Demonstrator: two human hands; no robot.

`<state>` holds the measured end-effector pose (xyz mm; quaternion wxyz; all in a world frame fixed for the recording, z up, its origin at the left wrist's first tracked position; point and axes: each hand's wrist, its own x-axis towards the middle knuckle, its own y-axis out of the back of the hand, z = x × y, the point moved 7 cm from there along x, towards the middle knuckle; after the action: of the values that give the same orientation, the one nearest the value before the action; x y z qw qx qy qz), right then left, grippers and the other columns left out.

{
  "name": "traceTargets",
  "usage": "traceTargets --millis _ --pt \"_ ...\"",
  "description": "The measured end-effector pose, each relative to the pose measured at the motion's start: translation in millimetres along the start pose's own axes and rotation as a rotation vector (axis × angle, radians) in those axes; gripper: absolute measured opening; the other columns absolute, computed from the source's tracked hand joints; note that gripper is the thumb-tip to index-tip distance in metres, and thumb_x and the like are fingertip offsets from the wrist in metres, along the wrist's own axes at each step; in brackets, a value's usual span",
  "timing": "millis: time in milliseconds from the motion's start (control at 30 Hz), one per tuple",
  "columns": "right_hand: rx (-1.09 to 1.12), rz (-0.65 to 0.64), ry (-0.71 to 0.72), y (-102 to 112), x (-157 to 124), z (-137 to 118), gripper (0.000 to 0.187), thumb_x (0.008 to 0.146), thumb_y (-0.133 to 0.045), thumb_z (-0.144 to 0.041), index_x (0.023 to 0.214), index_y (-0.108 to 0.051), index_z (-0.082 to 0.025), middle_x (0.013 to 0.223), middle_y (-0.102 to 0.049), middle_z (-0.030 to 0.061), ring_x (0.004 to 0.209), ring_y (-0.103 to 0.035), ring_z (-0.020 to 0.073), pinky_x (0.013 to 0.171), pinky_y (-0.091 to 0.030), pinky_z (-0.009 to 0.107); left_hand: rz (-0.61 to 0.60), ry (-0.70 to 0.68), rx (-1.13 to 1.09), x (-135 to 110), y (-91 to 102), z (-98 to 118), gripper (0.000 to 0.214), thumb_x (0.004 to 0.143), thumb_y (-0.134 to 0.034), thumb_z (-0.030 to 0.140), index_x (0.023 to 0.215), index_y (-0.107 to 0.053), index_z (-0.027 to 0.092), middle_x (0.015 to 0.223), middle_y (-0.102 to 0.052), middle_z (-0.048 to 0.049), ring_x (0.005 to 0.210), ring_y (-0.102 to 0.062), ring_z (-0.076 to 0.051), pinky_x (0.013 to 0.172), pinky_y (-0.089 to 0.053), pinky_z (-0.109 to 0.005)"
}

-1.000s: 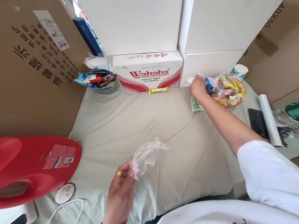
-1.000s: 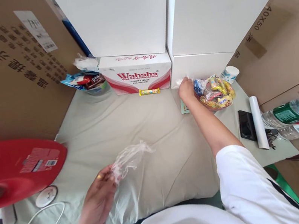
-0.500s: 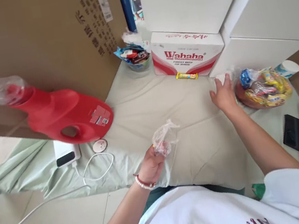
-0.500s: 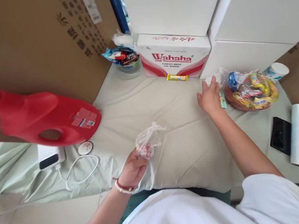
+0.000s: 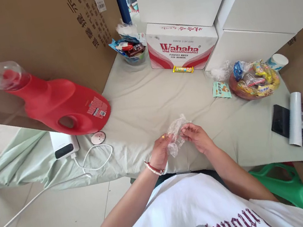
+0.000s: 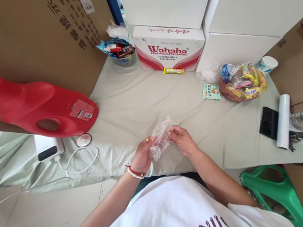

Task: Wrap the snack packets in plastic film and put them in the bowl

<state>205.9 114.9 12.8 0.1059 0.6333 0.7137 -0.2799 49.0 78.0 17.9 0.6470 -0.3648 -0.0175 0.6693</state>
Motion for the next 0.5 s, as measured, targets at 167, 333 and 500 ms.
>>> traceTargets --millis 167,333,500 --pt "0.128 0.077 -0.005 15.2 -6.7 -4.6 0.057 0.054 -0.098 -0.056 0.083 -0.062 -0.024 0.081 -0.068 -0.0017 0.08 -0.069 0.0172 0.072 -0.058 0.031 0.084 0.009 -0.186 -2.0 16.4 3.2 0.055 0.054 -0.097 0.025 0.071 -0.044 0.021 0.082 -0.068 0.0032 0.082 -0.073 -0.017 0.075 -0.055 -0.03" --pt "0.09 0.207 0.047 28.0 -16.4 -5.6 0.058 0.057 -0.093 -0.059 0.086 -0.058 -0.023 0.076 -0.062 -0.0039 0.069 -0.065 0.0142 0.048 -0.044 0.021 0.131 0.004 -0.085 1.5 27.2 0.6 0.054 0.055 -0.095 0.028 0.072 -0.044 0.021 0.074 -0.06 0.0052 0.07 -0.065 -0.012 0.059 -0.047 -0.022" --pt "-0.033 0.332 0.134 47.7 -23.4 -5.8 0.048 0.068 -0.083 -0.058 0.088 -0.056 -0.024 0.077 -0.061 -0.003 0.069 -0.063 0.0156 0.045 -0.038 0.022 0.195 0.003 0.021 3.5 40.6 -4.5 0.044 0.054 -0.091 0.022 0.082 -0.058 0.02 0.072 -0.059 0.0064 0.063 -0.061 -0.01 0.058 -0.044 -0.022"
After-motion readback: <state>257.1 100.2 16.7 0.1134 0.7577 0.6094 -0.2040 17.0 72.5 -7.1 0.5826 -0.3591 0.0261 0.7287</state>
